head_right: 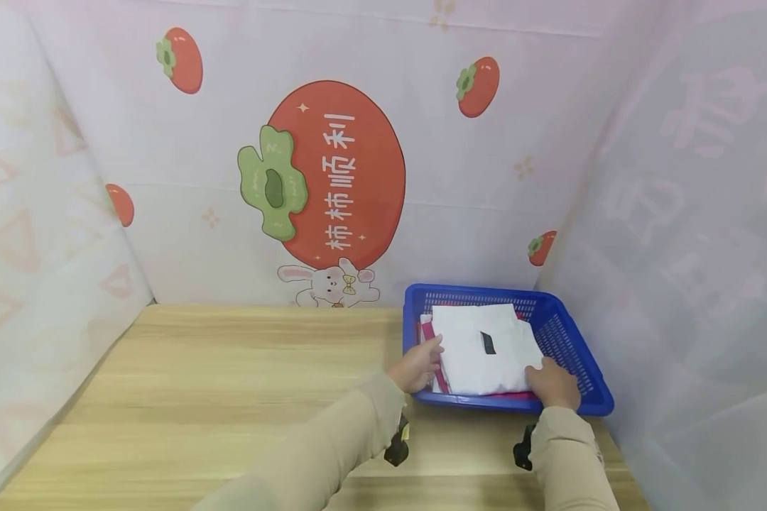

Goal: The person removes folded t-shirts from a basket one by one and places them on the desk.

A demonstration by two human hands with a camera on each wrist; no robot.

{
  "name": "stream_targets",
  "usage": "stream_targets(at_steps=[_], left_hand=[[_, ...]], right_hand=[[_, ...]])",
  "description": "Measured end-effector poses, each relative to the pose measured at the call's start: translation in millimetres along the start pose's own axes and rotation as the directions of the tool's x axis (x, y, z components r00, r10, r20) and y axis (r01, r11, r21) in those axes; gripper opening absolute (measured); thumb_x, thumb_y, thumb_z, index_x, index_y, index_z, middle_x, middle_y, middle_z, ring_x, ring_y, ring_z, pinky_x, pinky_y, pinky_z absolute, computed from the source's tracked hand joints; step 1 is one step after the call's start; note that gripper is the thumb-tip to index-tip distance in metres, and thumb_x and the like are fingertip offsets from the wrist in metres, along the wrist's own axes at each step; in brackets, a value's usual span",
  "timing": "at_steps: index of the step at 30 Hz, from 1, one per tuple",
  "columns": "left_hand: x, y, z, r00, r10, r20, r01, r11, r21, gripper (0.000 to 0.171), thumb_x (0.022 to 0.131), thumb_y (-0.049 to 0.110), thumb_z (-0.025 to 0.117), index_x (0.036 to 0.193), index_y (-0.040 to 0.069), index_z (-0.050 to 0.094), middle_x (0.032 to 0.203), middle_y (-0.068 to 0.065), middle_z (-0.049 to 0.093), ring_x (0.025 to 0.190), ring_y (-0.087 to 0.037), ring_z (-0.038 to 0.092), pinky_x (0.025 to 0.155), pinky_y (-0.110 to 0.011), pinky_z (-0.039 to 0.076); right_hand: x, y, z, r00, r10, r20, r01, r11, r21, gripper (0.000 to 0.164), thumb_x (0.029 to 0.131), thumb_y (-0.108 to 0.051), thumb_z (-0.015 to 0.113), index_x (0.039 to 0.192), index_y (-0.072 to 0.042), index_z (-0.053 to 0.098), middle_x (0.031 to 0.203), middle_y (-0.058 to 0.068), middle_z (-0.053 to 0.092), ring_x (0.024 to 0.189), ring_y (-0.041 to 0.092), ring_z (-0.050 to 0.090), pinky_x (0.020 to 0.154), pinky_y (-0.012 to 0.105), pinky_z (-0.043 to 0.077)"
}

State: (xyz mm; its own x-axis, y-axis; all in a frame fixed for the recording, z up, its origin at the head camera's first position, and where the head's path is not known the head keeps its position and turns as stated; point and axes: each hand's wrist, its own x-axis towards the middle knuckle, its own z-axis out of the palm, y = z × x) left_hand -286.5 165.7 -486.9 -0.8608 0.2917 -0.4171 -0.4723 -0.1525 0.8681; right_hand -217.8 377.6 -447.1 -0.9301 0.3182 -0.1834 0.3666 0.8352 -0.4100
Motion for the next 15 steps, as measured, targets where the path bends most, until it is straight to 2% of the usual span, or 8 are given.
stream_targets(at_steps=[4,7,11,15], left_hand=[[-44.2,27.3,1.5,1.000,-0.021,-0.009,0.021,0.999,0.032,0.050,0.087,0.030,0.047,0.115,-0.012,0.046,0.126,-0.027,0.035,0.115,-0.044,0.028,0.095,-0.047,0.021],[-61.8,38.8,3.1,1.000,-0.030,-0.002,0.030,0.997,0.076,0.049,0.088,0.026,0.046,0.118,-0.012,0.044,0.126,-0.025,0.036,0.116,-0.042,0.028,0.096,-0.046,0.020],[-50.3,34.7,6.5,1.000,-0.018,-0.008,0.019,0.992,0.125,0.051,0.087,0.028,0.046,0.121,-0.009,0.043,0.128,-0.022,0.037,0.117,-0.038,0.029,0.095,-0.045,0.023],[-40.0,27.8,8.8,0.999,-0.004,-0.050,0.013,0.983,0.181,0.049,0.086,0.029,0.048,0.120,-0.006,0.045,0.121,-0.018,0.042,0.102,-0.032,0.041,0.087,-0.041,0.032]], right_hand=[[1,-2,0,1.000,0.004,-0.007,-0.004,0.999,-0.034,0.059,0.081,-0.026,0.035,0.123,0.015,0.030,0.123,0.035,0.030,0.105,0.053,0.029,0.086,0.057,0.026],[4,-2,-3,1.000,-0.020,0.020,0.020,1.000,0.006,0.058,0.083,-0.026,0.034,0.120,0.019,0.031,0.121,0.037,0.030,0.107,0.051,0.030,0.088,0.055,0.026],[13,0,-10,0.999,-0.024,0.043,0.017,0.986,0.168,0.058,0.086,-0.027,0.035,0.119,0.021,0.030,0.121,0.038,0.029,0.110,0.049,0.028,0.092,0.051,0.024],[19,2,-11,0.996,0.030,0.078,-0.056,0.935,0.350,0.059,0.087,-0.027,0.038,0.123,0.018,0.027,0.127,0.035,0.023,0.115,0.046,0.022,0.095,0.049,0.020]])
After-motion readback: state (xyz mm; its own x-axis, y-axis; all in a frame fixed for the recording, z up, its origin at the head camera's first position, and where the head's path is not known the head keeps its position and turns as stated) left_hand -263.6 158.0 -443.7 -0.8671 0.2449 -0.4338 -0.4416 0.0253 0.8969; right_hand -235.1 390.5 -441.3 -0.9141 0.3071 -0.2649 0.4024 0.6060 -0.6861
